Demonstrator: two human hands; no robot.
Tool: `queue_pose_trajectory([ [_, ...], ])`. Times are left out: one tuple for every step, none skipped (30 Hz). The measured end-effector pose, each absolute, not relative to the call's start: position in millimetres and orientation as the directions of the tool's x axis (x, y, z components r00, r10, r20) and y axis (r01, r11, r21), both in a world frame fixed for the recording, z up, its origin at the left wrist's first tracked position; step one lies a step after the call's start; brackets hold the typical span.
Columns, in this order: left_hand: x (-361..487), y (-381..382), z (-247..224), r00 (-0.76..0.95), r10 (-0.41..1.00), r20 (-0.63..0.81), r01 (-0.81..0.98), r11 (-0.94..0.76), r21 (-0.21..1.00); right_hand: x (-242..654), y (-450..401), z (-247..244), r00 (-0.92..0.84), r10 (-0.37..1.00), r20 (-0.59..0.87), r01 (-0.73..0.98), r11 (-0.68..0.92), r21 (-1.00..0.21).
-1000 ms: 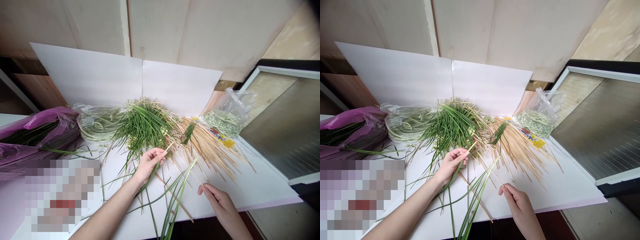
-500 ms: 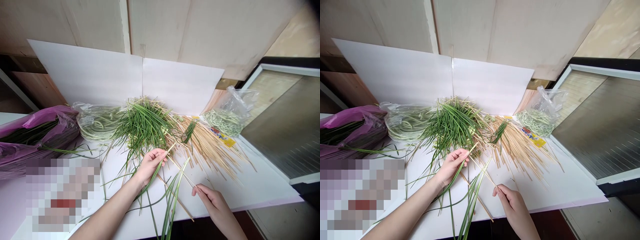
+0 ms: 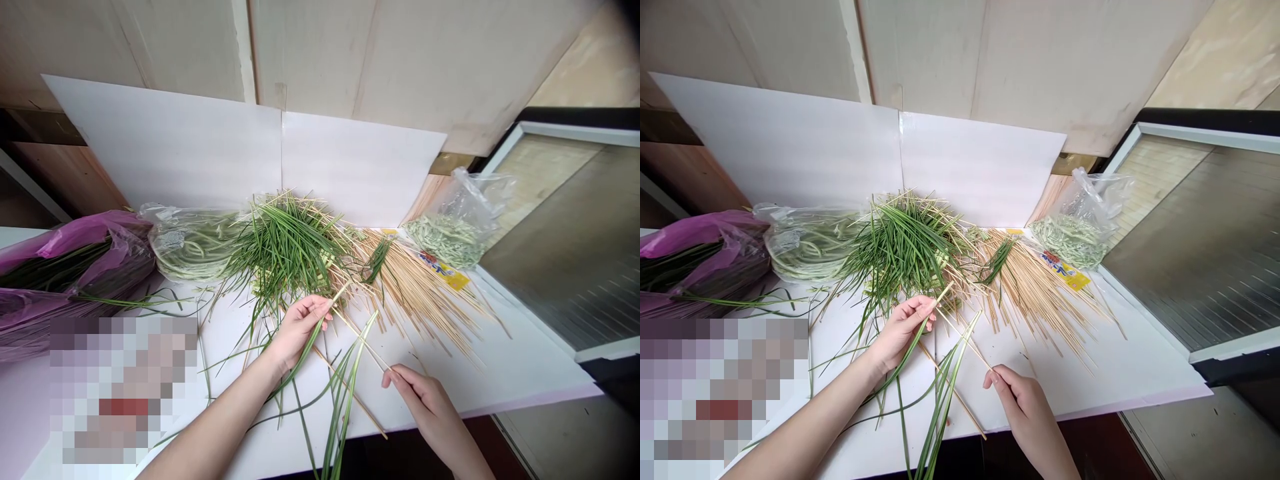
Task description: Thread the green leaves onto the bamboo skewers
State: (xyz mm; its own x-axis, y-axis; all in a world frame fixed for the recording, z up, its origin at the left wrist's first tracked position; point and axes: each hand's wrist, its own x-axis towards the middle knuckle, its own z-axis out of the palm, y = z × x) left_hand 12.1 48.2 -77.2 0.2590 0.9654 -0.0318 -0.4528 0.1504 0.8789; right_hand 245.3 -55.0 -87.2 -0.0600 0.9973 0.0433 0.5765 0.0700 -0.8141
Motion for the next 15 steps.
queue_pose_trajectory([
  [12.1, 48.1, -77.3, 0.256, 0.966, -0.032, -0.454, 0.149, 0.878, 245.3, -55.0, -87.3, -0.059, 0.997, 0.043, 0.579, 0.07, -0.812],
  [12.1, 48.1, -77.5, 0.253, 0.967, -0.031, -0.455, 0.147, 0.878, 245.4, -55.0, -87.3, -0.059, 0.997, 0.042, 0.58, 0.068, -0.812],
  [12.1, 48.1, -77.8, 0.252, 0.967, -0.03, -0.456, 0.146, 0.878, 245.4, -55.0, -87.2, -0.059, 0.997, 0.041, 0.579, 0.067, -0.812],
  [12.2, 48.1, -78.0, 0.251, 0.968, -0.029, -0.455, 0.144, 0.879, 245.6, -55.0, -87.2, -0.059, 0.998, 0.038, 0.578, 0.065, -0.813],
  [12.3, 48.1, -78.2, 0.251, 0.967, -0.029, -0.455, 0.145, 0.879, 245.7, -55.0, -87.1, -0.06, 0.998, 0.035, 0.578, 0.063, -0.814],
  [12.3, 48.2, -78.3, 0.252, 0.967, -0.03, -0.455, 0.146, 0.879, 246.0, -55.0, -87.0, -0.061, 0.998, 0.031, 0.578, 0.061, -0.814],
  [12.4, 48.2, -78.3, 0.253, 0.967, -0.03, -0.454, 0.147, 0.879, 246.4, -55.0, -86.8, -0.062, 0.998, 0.027, 0.578, 0.058, -0.814],
  [12.4, 48.3, -78.3, 0.254, 0.967, -0.029, -0.452, 0.145, 0.88, 246.8, -54.9, -86.6, -0.063, 0.998, 0.024, 0.579, 0.056, -0.813],
  [12.3, 48.3, -78.1, 0.254, 0.967, -0.026, -0.449, 0.142, 0.882, 247.3, -54.8, -86.3, -0.066, 0.998, 0.023, 0.579, 0.057, -0.813],
  [12.2, 48.3, -77.9, 0.253, 0.967, -0.023, -0.443, 0.137, 0.886, 247.8, -54.6, -86.1, -0.074, 0.997, 0.022, 0.579, 0.061, -0.813],
  [12.1, 48.3, -77.5, 0.251, 0.968, -0.021, -0.434, 0.132, 0.891, 248.1, -54.5, -85.9, -0.085, 0.996, 0.023, 0.577, 0.068, -0.814],
  [12.0, 48.2, -77.2, 0.247, 0.969, -0.022, -0.423, 0.128, 0.897, 248.3, -54.4, -85.8, -0.093, 0.995, 0.025, 0.575, 0.074, -0.815],
  [12.0, 48.1, -76.8, 0.244, 0.97, -0.027, -0.412, 0.129, 0.902, 248.2, -54.3, -85.7, -0.094, 0.995, 0.03, 0.574, 0.078, -0.815],
  [12.1, 48.0, -76.6, 0.24, 0.97, -0.035, -0.403, 0.133, 0.905, 247.9, -54.4, -85.8, -0.087, 0.996, 0.035, 0.574, 0.079, -0.815],
  [12.2, 48.0, -76.5, 0.238, 0.97, -0.045, -0.398, 0.14, 0.907, 247.5, -54.5, -86.0, -0.074, 0.996, 0.041, 0.574, 0.076, -0.815],
])
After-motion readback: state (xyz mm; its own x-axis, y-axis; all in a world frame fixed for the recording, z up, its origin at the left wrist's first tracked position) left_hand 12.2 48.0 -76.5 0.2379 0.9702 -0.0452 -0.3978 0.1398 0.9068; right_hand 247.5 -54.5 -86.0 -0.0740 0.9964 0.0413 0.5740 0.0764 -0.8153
